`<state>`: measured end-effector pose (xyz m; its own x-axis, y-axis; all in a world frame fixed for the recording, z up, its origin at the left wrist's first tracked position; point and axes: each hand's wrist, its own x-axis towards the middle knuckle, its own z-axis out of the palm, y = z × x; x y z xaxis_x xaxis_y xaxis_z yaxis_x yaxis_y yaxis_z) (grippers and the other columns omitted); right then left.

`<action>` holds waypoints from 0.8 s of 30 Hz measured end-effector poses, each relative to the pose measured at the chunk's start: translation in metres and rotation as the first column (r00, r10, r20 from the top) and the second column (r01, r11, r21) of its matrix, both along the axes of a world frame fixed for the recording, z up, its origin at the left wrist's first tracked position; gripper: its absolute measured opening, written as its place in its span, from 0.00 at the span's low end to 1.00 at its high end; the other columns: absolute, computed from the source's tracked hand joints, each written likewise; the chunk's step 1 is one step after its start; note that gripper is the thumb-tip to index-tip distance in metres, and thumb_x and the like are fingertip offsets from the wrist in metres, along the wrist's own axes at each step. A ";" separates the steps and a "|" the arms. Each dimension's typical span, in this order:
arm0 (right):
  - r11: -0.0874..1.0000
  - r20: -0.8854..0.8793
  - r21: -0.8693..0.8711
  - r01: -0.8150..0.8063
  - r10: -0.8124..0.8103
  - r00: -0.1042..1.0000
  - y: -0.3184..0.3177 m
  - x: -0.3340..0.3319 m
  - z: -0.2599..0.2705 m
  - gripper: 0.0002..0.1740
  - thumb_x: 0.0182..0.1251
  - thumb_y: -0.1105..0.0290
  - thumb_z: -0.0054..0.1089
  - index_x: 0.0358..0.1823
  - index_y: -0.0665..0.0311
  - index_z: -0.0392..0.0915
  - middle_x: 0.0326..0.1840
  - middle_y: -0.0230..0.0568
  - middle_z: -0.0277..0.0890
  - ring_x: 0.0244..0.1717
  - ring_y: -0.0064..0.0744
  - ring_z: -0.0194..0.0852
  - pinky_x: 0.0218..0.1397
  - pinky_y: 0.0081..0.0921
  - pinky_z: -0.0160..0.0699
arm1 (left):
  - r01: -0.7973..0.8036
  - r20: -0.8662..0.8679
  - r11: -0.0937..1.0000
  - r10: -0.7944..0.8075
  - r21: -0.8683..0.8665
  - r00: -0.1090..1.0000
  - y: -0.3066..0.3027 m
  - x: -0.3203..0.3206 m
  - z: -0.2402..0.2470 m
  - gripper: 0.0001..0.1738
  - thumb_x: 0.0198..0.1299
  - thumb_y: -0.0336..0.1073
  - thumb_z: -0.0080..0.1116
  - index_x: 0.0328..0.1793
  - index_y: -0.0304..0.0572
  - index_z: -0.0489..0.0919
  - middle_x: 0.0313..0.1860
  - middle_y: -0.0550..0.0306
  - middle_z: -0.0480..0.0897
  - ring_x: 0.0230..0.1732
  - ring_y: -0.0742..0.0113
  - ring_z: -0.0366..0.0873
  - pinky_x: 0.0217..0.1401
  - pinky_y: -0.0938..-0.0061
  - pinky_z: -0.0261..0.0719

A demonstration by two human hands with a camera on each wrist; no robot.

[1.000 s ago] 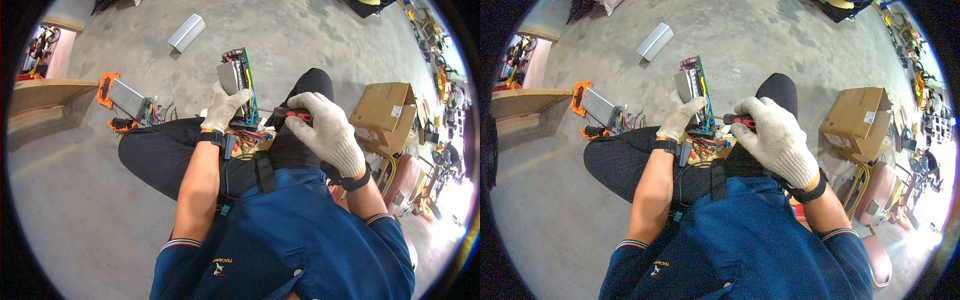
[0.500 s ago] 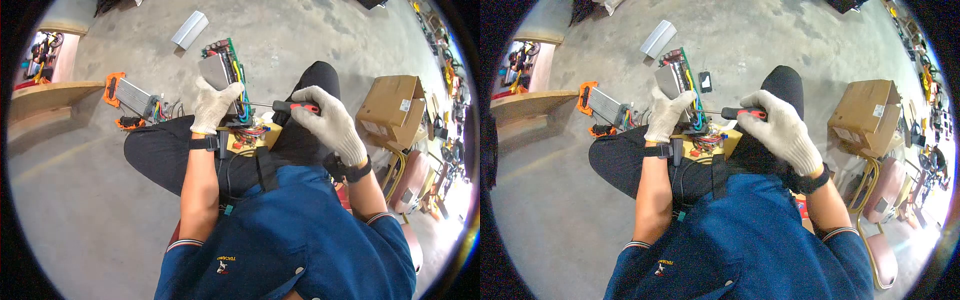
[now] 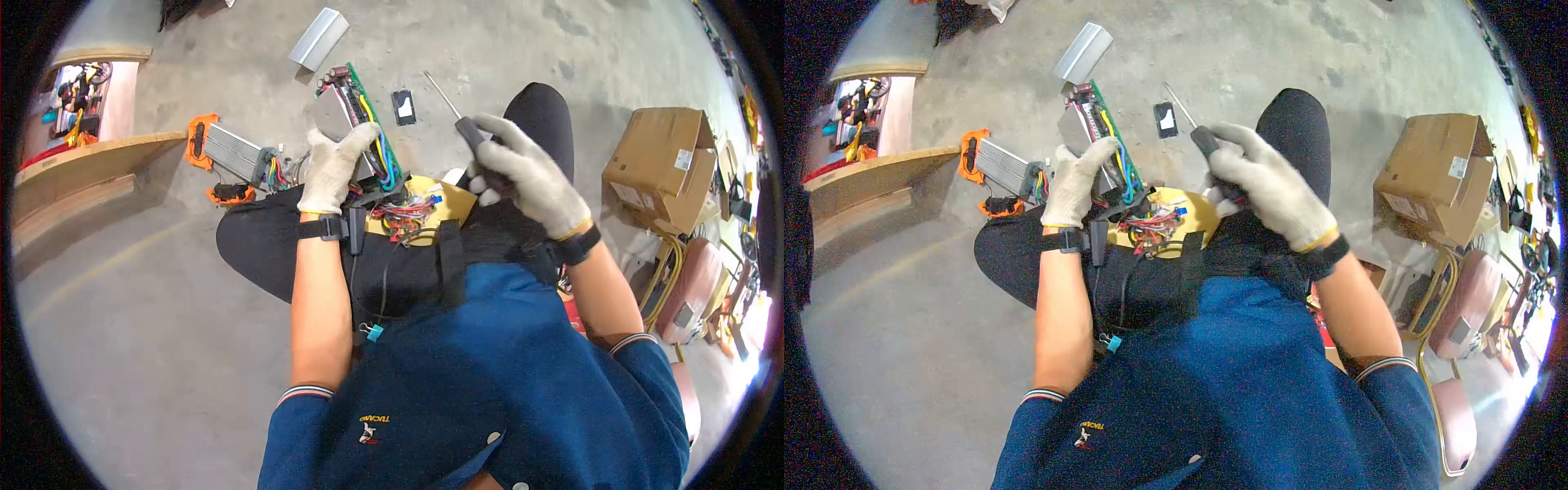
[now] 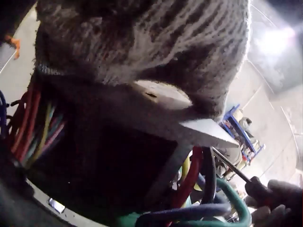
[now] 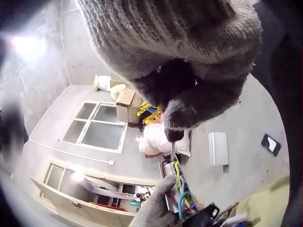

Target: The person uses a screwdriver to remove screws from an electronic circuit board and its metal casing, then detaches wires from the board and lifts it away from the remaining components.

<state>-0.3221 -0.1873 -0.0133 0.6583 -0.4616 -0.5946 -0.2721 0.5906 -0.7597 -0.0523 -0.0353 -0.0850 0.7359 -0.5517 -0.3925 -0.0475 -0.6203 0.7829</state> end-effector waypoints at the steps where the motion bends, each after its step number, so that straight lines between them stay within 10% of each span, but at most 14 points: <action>1: 0.981 -0.057 -0.171 -0.089 0.081 0.995 0.003 0.006 -0.004 0.37 0.82 0.64 0.62 0.87 0.66 0.63 0.47 0.41 0.84 0.39 0.27 0.86 0.40 0.26 0.89 | 0.032 -0.004 0.999 -0.032 -0.028 0.999 0.001 0.001 -0.003 0.35 0.61 0.50 0.81 0.62 0.26 0.83 0.49 0.48 0.91 0.44 0.64 0.89 0.50 0.68 0.88; 4: 0.915 -0.131 -0.332 -0.230 0.196 0.972 0.018 0.038 -0.026 0.24 0.82 0.64 0.60 0.76 0.58 0.81 0.47 0.48 0.88 0.45 0.39 0.92 0.48 0.38 0.93 | 0.066 -0.022 0.993 -0.068 -0.100 0.997 0.001 -0.002 -0.002 0.25 0.65 0.48 0.79 0.54 0.32 0.89 0.41 0.55 0.91 0.37 0.65 0.88 0.46 0.68 0.87; 6: 0.518 -0.126 -0.829 -0.211 0.195 0.973 0.035 0.056 -0.041 0.19 0.80 0.63 0.61 0.68 0.55 0.86 0.52 0.55 0.89 0.52 0.53 0.94 0.55 0.50 0.93 | 0.010 -0.165 0.983 -0.041 -0.183 0.985 0.001 -0.007 -0.001 0.26 0.64 0.48 0.80 0.56 0.32 0.89 0.42 0.54 0.91 0.38 0.65 0.88 0.46 0.68 0.87; 10: 0.537 -0.403 -0.720 -0.439 0.191 0.895 0.062 0.077 -0.026 0.32 0.66 0.54 0.76 0.70 0.55 0.82 0.53 0.73 0.78 0.50 0.76 0.88 0.58 0.57 0.90 | -0.067 -0.150 0.983 0.042 -0.169 0.988 -0.003 -0.020 0.013 0.33 0.60 0.49 0.84 0.60 0.28 0.85 0.48 0.50 0.90 0.43 0.65 0.88 0.48 0.69 0.87; 24: 0.576 -0.440 -0.696 -0.428 0.128 0.889 0.069 0.096 -0.053 0.34 0.67 0.56 0.75 0.73 0.56 0.78 0.55 0.69 0.80 0.52 0.73 0.88 0.59 0.58 0.89 | -0.041 -0.221 0.985 0.003 -0.168 0.975 0.003 -0.016 -0.003 0.37 0.63 0.51 0.83 0.65 0.28 0.83 0.53 0.49 0.91 0.48 0.63 0.89 0.54 0.66 0.87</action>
<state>-0.2262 -0.1181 -0.0661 0.6847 -0.6618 -0.3052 -0.6194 -0.3077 -0.7223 -0.0681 -0.0321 -0.0882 0.6550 -0.6093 -0.4470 0.1493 -0.4755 0.8669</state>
